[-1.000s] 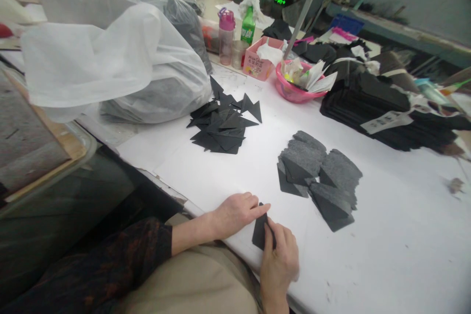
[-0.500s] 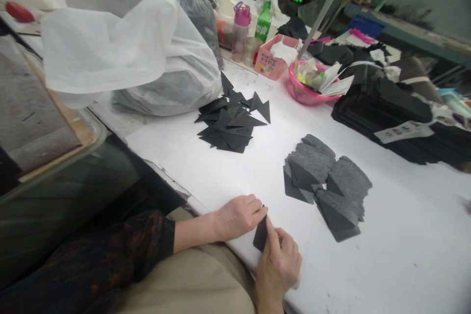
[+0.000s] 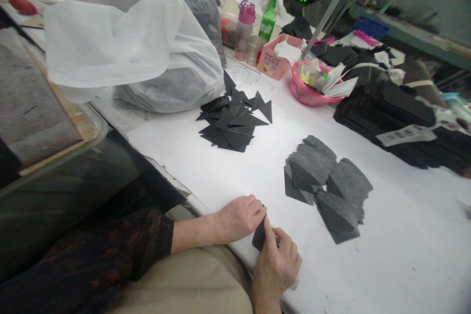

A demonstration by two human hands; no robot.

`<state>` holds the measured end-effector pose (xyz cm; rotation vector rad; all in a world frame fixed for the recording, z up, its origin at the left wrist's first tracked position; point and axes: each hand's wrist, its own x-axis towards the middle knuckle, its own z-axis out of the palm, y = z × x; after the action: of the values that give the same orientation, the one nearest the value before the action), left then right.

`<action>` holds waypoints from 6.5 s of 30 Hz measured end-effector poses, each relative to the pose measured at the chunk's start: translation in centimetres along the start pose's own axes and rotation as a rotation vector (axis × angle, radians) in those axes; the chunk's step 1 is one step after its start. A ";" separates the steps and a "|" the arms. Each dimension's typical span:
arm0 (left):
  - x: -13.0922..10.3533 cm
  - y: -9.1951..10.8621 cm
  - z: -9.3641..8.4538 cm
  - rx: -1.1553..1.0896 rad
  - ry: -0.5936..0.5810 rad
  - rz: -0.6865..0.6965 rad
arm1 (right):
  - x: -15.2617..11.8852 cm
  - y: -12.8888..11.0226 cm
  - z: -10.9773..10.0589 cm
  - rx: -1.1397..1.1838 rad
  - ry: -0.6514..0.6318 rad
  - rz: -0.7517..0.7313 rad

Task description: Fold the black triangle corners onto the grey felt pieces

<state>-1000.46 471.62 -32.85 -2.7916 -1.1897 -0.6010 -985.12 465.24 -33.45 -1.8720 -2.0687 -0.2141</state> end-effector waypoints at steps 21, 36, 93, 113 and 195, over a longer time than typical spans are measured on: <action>0.2 1.0 0.4 0.055 -0.077 -0.053 | -0.1 -0.1 0.1 0.039 -0.027 0.045; -0.1 0.3 0.3 0.019 -0.066 -0.161 | 0.3 0.0 0.4 0.018 0.082 -0.024; 0.2 -1.6 -1.2 -0.112 -0.041 0.279 | -1.9 3.4 -0.7 0.289 0.067 -0.105; 0.2 0.0 -1.1 -0.079 -0.023 0.300 | -3.5 4.1 -1.9 0.252 -0.004 -0.069; 0.6 2.9 -1.1 -0.188 -0.087 0.439 | -6.3 4.3 -2.9 0.184 0.106 0.071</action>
<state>-998.43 469.78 -31.36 -3.1166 -0.5148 -0.5782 -979.99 458.87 -33.40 -1.7807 -1.8804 -0.0992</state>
